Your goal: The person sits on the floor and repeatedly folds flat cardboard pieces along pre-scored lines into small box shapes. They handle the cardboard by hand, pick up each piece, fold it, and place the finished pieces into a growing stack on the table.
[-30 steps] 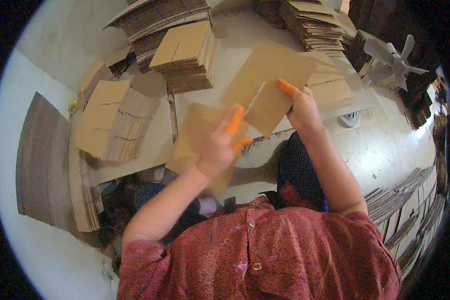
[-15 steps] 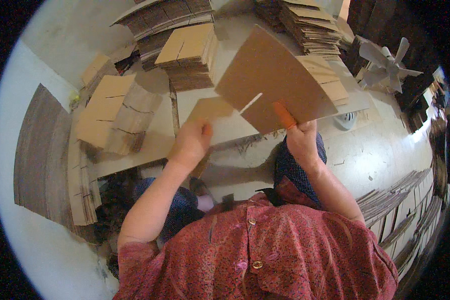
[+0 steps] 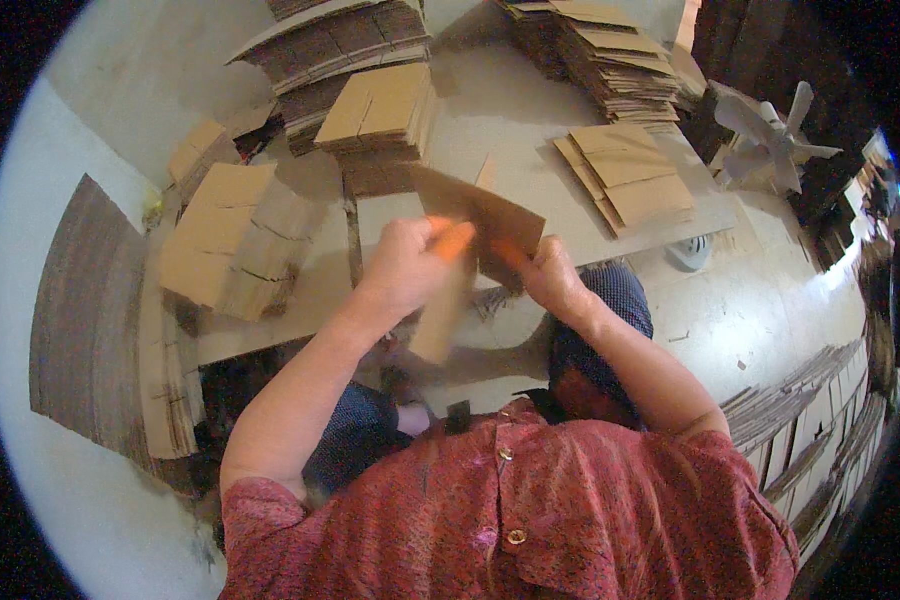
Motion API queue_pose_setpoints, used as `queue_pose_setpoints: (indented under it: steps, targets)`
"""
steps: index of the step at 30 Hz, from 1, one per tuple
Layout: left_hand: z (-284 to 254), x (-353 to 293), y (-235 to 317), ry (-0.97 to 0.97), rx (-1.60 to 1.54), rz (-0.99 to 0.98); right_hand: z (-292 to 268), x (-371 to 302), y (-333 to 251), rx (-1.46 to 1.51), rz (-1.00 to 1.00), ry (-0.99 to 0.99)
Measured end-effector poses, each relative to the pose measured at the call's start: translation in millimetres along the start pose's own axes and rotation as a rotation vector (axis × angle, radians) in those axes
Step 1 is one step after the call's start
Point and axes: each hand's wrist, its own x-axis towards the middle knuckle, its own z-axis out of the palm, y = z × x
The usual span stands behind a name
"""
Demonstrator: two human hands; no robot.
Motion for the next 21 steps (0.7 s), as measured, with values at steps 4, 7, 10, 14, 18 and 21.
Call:
queue_pose_setpoints:
  steps: [4,7,10,14,18,21]
  targets:
    - [-18,36,-22,0.158,0.242,0.124,6,17,17,0.315,-0.103,0.206]
    - [-43,88,-87,0.364,0.617,0.341,-9,33,11,-0.05,0.035,0.15]
    - [-56,129,-94,0.337,0.919,0.285,-12,48,25,-0.105,0.036,0.156]
    - [-73,162,-130,0.196,1.138,0.23,-14,50,10,0.045,-0.013,0.108]
    - [-91,173,-114,0.052,0.849,0.207,-20,48,18,0.187,-0.085,0.342]
    - [-112,169,-111,0.004,0.515,0.239,-39,47,1,0.103,-0.319,0.568]
